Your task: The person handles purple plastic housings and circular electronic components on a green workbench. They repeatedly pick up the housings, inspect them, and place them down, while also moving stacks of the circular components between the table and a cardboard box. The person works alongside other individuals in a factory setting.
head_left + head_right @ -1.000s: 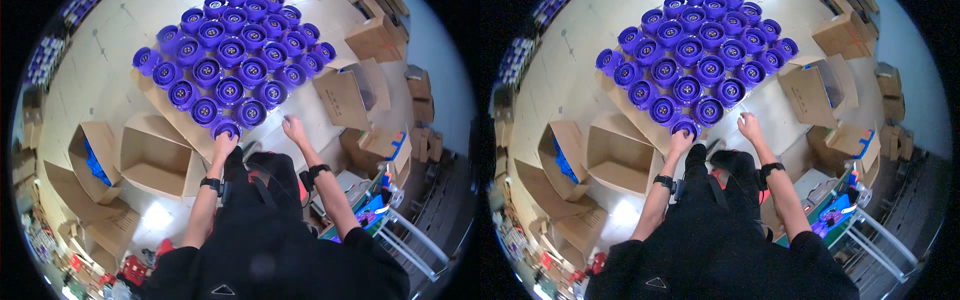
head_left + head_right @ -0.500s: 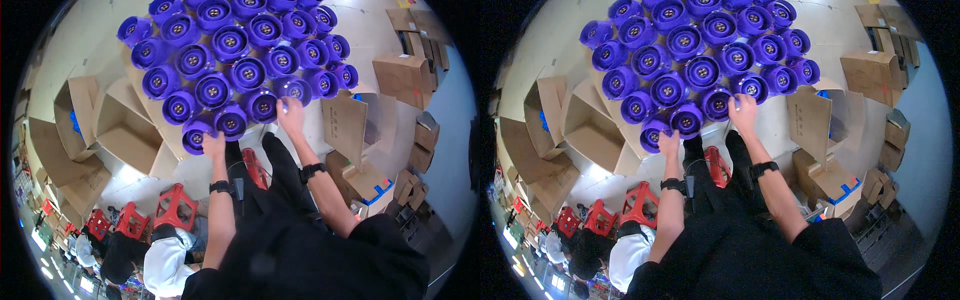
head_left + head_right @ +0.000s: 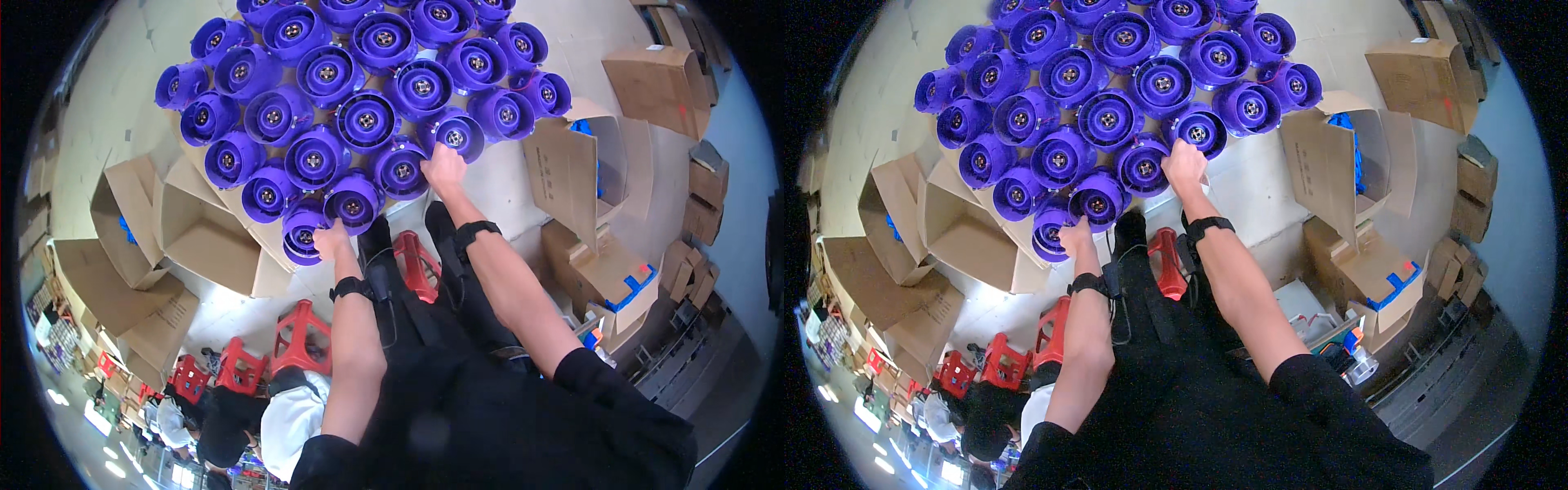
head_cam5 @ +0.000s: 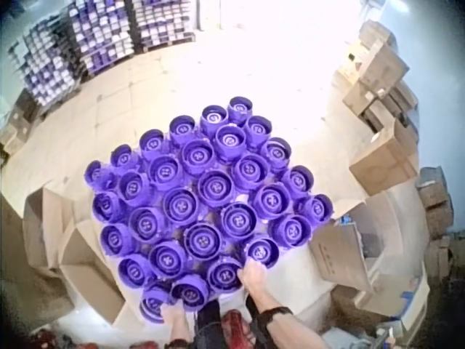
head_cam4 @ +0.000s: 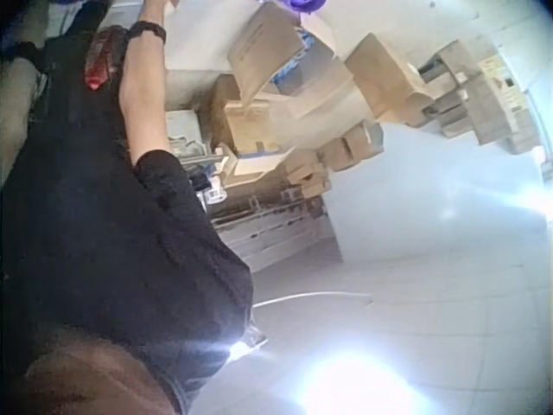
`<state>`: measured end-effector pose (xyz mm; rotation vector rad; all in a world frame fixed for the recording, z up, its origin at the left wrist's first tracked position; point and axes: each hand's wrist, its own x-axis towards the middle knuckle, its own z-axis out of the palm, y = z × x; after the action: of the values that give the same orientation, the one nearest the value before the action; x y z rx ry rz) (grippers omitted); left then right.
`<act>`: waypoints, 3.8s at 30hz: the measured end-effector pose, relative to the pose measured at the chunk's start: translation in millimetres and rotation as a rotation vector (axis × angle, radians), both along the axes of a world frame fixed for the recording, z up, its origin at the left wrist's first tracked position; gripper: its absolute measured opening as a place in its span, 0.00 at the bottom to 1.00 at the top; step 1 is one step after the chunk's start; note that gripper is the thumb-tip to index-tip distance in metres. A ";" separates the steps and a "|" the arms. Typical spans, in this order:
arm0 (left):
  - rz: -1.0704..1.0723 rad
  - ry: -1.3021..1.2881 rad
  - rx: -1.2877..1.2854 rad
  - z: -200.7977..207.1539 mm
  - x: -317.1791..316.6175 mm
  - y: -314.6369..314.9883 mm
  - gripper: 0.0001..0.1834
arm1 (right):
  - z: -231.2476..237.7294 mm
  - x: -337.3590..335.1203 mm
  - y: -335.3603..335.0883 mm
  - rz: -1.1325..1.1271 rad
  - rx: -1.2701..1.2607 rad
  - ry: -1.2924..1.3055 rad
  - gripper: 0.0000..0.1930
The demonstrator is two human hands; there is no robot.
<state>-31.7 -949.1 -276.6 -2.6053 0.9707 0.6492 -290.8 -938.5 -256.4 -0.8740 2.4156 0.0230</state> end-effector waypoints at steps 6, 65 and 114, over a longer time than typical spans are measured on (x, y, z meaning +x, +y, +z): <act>0.101 0.023 -0.028 0.5 -6.6 -7.7 0.28 | -21.2 12.5 -6.3 -0.069 -0.014 0.131 0.07; -2.663 1.182 0.989 168.9 -387.3 527.8 0.23 | 209.2 532.8 651.3 -2.656 0.681 1.046 0.08; -3.718 0.416 1.129 139.4 -99.2 1266.3 0.19 | 111.2 626.4 709.9 -3.666 0.798 0.200 0.15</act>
<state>-131.0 317.2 -137.2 -2.8722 -2.5836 0.1273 335.7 -228.6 -145.2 -3.0176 -0.1302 0.2005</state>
